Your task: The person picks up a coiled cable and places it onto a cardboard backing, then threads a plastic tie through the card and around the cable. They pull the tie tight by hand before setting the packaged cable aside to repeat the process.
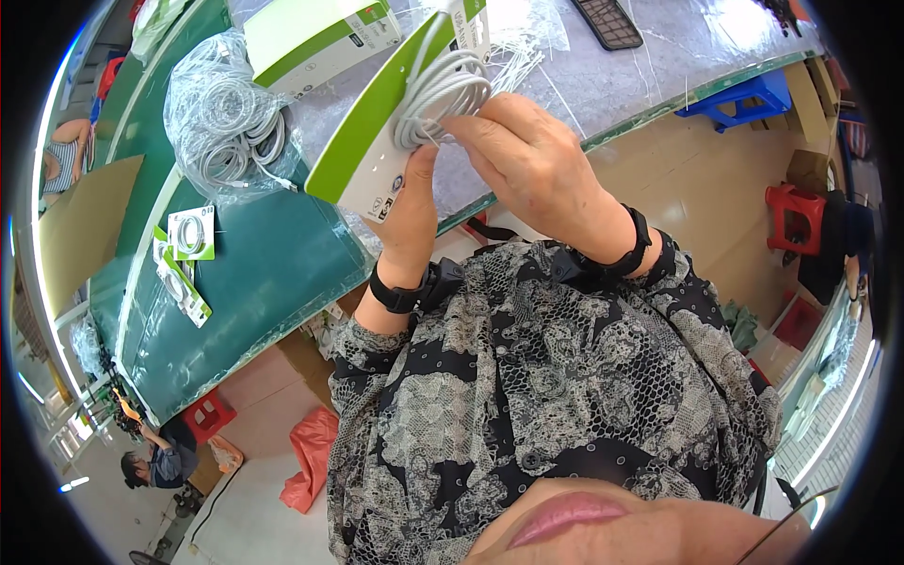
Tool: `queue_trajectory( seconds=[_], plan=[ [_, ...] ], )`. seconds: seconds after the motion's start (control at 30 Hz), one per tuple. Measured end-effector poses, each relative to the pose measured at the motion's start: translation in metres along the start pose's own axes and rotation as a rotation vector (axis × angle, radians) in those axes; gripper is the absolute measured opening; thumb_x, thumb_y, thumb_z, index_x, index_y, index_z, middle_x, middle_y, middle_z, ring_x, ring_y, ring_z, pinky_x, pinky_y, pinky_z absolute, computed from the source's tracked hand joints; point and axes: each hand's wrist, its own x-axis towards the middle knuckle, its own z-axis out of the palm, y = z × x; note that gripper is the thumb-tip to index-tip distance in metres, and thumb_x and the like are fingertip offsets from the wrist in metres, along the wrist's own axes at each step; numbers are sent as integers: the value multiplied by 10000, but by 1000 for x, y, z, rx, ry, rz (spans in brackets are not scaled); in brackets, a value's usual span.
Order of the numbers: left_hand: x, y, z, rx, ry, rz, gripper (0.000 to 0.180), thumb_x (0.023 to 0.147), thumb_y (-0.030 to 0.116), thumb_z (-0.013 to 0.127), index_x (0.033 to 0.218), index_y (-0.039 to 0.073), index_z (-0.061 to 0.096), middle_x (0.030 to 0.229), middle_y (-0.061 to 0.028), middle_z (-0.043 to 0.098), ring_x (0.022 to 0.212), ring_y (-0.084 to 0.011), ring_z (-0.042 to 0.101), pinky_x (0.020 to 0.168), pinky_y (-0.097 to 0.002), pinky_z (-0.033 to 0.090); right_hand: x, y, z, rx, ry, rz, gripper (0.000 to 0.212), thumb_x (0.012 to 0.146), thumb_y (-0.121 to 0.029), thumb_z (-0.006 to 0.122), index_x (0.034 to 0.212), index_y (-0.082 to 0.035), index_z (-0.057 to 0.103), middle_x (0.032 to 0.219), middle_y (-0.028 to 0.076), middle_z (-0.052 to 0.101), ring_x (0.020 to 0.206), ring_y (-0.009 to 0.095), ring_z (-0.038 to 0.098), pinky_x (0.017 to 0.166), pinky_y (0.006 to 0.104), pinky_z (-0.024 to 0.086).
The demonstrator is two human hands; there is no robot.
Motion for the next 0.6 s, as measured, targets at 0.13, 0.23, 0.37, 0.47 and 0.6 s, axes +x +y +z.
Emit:
queue_trajectory(
  seconds=[0.13, 0.23, 0.37, 0.47, 0.6],
  plan=[
    [-1, -2, 2, 23, 44, 82, 394, 788, -2, 715, 1136, -32, 533, 1076, -86, 603, 924, -149, 579, 796, -272, 483, -7, 6, 5, 51, 25, 99, 210, 724, 40, 667, 924, -16, 633, 764, 84, 565, 648, 231, 574, 555, 311, 475],
    [-3, 0, 3, 55, 24, 90, 379, 785, -15, 710, 1124, -28, 541, 1033, -91, 607, 911, -158, 587, 802, -268, 480, -6, 6, 3, 61, 25, 92, 197, 725, 35, 670, 909, -18, 625, 758, 87, 568, 628, 233, 568, 545, 313, 470],
    [-2, 0, -1, 200, -46, 155, 358, 777, -36, 702, 1104, -20, 559, 966, -101, 607, 886, -188, 612, 781, -270, 494, -4, 5, 2, 47, 40, 40, 200, 727, 33, 671, 912, -21, 614, 759, 88, 570, 619, 233, 564, 534, 315, 463],
    [-1, 5, 2, 315, -101, 258, 349, 770, -40, 701, 1094, -7, 574, 943, -110, 600, 885, -224, 630, 766, -283, 514, -3, 7, 1, 55, 40, 33, 213, 726, 30, 671, 924, -19, 609, 772, 92, 576, 625, 237, 568, 537, 315, 464],
    [-2, 21, 3, 420, -173, 408, 352, 756, -29, 707, 1085, 19, 592, 965, -122, 580, 926, -292, 641, 771, -323, 546, -6, 11, -3, 80, 20, 56, 236, 726, 17, 674, 950, -4, 603, 825, 109, 601, 672, 251, 596, 564, 314, 480]
  ],
)
